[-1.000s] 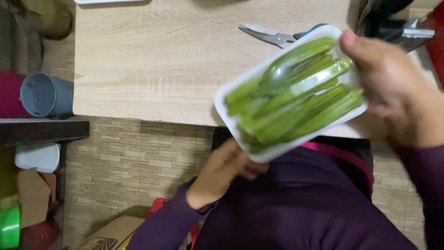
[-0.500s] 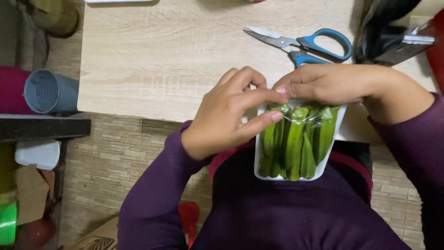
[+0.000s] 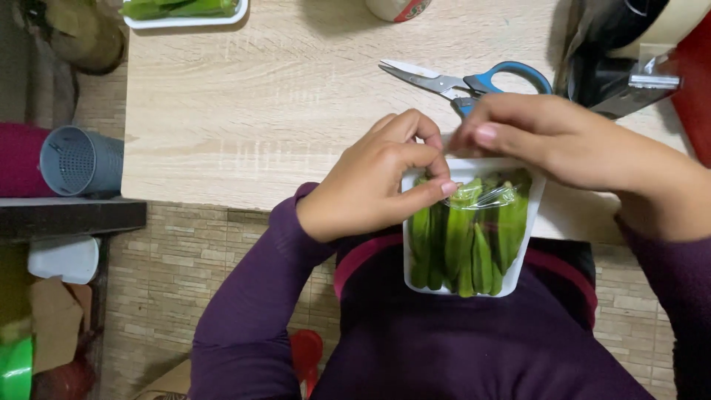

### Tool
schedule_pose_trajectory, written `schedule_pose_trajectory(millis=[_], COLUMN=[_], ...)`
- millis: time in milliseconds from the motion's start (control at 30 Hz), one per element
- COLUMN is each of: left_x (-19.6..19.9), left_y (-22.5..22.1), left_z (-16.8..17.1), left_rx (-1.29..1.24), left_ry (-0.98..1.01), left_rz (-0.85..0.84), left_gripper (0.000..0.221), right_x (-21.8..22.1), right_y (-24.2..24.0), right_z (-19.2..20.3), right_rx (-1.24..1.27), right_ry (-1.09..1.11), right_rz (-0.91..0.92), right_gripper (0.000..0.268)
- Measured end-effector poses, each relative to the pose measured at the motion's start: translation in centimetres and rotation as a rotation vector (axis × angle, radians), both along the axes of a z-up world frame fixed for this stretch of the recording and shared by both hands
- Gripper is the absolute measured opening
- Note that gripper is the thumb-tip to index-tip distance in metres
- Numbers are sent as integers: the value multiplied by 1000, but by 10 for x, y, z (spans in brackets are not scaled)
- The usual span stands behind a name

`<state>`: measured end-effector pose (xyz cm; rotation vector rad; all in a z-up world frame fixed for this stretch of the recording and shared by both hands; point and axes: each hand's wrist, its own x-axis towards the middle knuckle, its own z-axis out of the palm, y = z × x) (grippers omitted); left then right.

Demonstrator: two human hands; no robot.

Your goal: Wrapping trays of fresh okra with plastic film and securing them with tape.

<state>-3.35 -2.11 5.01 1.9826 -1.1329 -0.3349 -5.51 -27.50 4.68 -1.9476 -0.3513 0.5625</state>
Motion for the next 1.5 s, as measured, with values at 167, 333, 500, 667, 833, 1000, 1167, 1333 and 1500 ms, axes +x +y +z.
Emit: schedule_pose_trajectory(millis=[167, 333, 500, 667, 833, 1000, 1167, 1333, 1500], left_x=[-1, -7, -11, -10, -6, 6, 19, 37, 75], left_y=[-2, -10, -12, -11, -11, -10, -5, -3, 10], left_z=[-3, -15, -18, -16, -21, -29, -30, -32, -29], left_rx=[-108, -258, -198, -187, -188, -184, -285, -281, -149], left_ry=[120, 182, 136, 89, 81, 152, 173, 166, 694], left_rz=[-2, 30, 142, 148, 147, 138, 45, -94, -424], left_gripper=[22, 19, 31, 27, 24, 25, 37, 40, 26], right_x=[-12, -13, -20, -35, -39, -18, -3, 2, 2], right_y=[-17, -20, -20, -14, -22, -26, -20, -19, -18], right_z=[2, -5, 1, 4, -29, -51, -53, -62, -66], right_rx=[-171, -104, -34, -105, -290, -242, 98, 215, 303], right_ry=[-28, -134, -296, -408, -677, -556, -139, -1, 72], right_rz=[97, 208, 87, -52, -69, -47, -29, 14, -1], right_gripper=[29, 28, 20, 17, 22, 28, 27, 29, 31])
